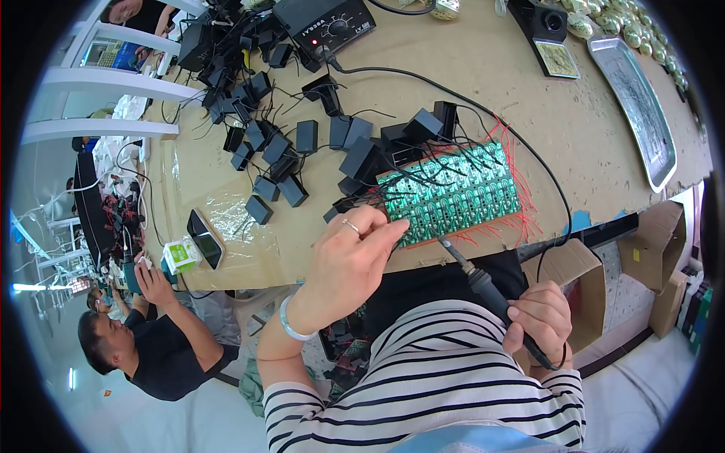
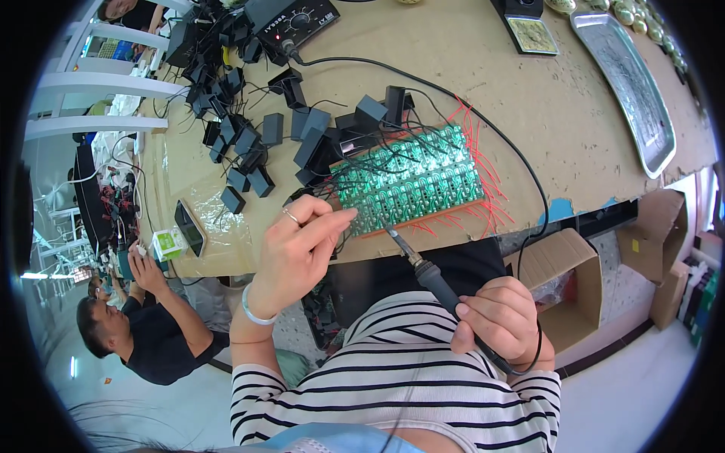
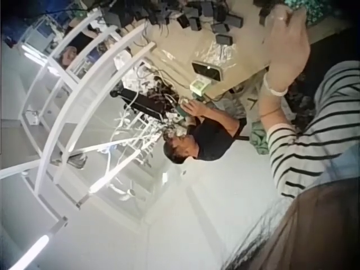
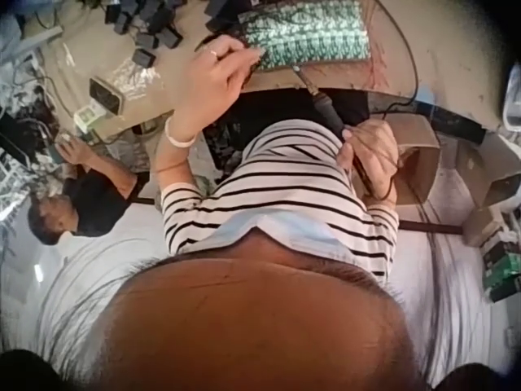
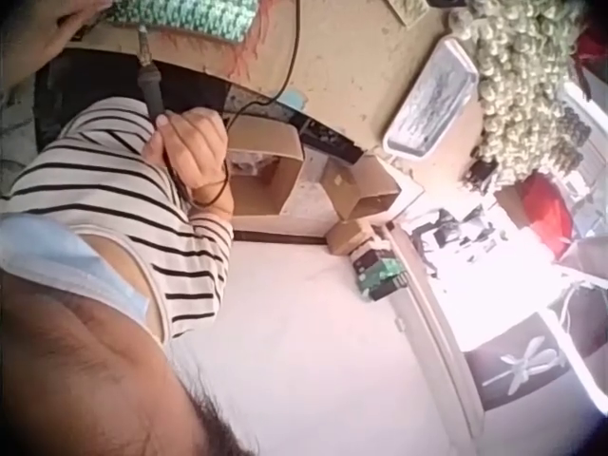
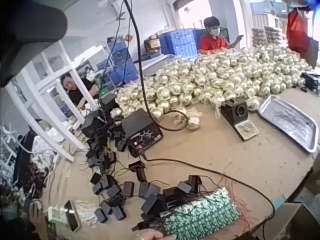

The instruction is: Soldering wires and components onto a green printed circuit board at a workbench.

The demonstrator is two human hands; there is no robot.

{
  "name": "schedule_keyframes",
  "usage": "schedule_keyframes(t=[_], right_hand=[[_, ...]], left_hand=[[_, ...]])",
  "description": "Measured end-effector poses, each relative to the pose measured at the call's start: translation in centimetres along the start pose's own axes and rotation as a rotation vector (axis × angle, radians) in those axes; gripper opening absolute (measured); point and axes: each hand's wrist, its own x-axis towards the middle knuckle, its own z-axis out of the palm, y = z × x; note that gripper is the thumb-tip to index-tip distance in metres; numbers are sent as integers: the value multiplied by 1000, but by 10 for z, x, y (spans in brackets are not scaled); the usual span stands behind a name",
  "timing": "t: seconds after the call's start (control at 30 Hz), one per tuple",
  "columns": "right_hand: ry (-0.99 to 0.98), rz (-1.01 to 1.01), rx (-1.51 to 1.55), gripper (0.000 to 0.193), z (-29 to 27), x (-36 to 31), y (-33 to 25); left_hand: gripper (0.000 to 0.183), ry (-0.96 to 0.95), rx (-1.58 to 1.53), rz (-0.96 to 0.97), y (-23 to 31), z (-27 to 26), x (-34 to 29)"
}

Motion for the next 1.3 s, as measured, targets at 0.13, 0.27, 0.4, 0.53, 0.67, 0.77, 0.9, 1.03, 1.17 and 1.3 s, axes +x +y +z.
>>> schedule_keyframes(t=[0.13, 0.27, 0.4, 0.53, 0.67, 0.77, 0.9, 1.03, 1.17, 1.3], right_hand=[[-10, -34, 24, 11, 4, 1, 2], [-25, -40, 50, 10, 5, 2, 1], [-56, -27, 35, 10, 8, 2, 2], [-51, -47, 39, 10, 9, 3, 3], [-64, -67, 26, 10, 10, 3, 3], [-72, -128, -6, 9, 12, 2, 4], [-90, -155, -11, 14, 9, 5, 5], [9, -85, -17, 19, 3, -1, 0], [44, -13, -55, 16, 0, -2, -2], [50, -6, -61, 14, 0, -2, -2]], left_hand=[[21, 74, 36, 75, 0, 7, 1], [18, 43, 46, 58, -1, 13, 3], [17, 50, 48, 46, -3, 16, 2], [17, 62, 82, 54, -2, 16, 1], [20, 90, 131, 89, -5, 21, -1], [21, 114, 157, 120, -3, 22, -2], [22, 136, 176, 147, -3, 24, -3], [23, 130, 178, 150, -3, 24, -4], [23, 125, 181, 154, -1, 23, -3], [23, 125, 186, 159, -1, 23, -3]])
